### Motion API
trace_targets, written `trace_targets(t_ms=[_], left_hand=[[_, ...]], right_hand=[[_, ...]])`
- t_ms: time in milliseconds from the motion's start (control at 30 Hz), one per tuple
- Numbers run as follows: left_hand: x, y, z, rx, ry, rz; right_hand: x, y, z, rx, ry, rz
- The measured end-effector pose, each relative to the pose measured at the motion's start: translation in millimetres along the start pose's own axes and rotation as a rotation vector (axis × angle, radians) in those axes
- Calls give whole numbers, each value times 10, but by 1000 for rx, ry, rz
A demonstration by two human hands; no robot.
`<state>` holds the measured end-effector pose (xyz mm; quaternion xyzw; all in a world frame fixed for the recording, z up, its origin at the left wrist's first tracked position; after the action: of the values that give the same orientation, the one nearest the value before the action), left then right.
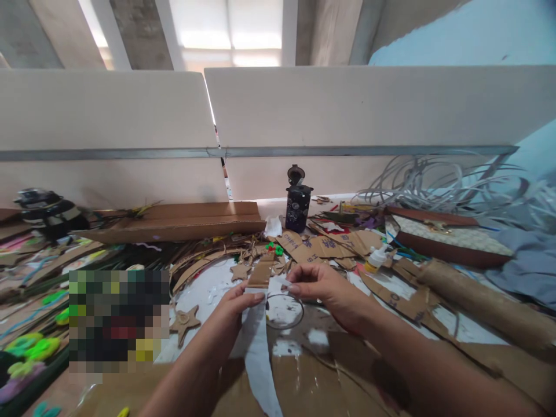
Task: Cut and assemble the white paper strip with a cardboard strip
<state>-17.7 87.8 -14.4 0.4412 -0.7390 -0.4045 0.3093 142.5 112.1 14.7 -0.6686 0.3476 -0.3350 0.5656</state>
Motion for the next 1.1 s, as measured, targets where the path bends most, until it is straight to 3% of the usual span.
trace_targets(t_ms=[233, 333, 433, 667, 967, 1100], left_hand=[[20, -18, 82, 37, 150, 65], [22, -17, 44, 52, 128, 37], [15, -39, 31, 56, 115, 25], [39, -88, 104, 45, 235, 73], [48, 21, 96, -95, 266, -35], [54, 81, 57, -274, 279, -67]], right_hand=[[-59, -92, 26, 79, 77, 119], [-72, -18, 81, 23, 117, 134], [-89, 40, 80, -66, 103, 126], [-84, 80, 58, -144, 76, 101], [-31, -95, 16, 143, 98, 125], [6, -166, -90, 333, 52, 143]])
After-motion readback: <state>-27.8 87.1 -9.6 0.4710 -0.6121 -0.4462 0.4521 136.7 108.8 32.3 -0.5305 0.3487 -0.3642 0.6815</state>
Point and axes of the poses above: each hand's wrist, its own x-axis away from the middle knuckle, its own z-axis out of the back of the hand, y = z × x, the point moved 7 cm from there along -x, towards the middle knuckle, and after that the axes turned 8 degrees about -y, right-handed, at the moved point
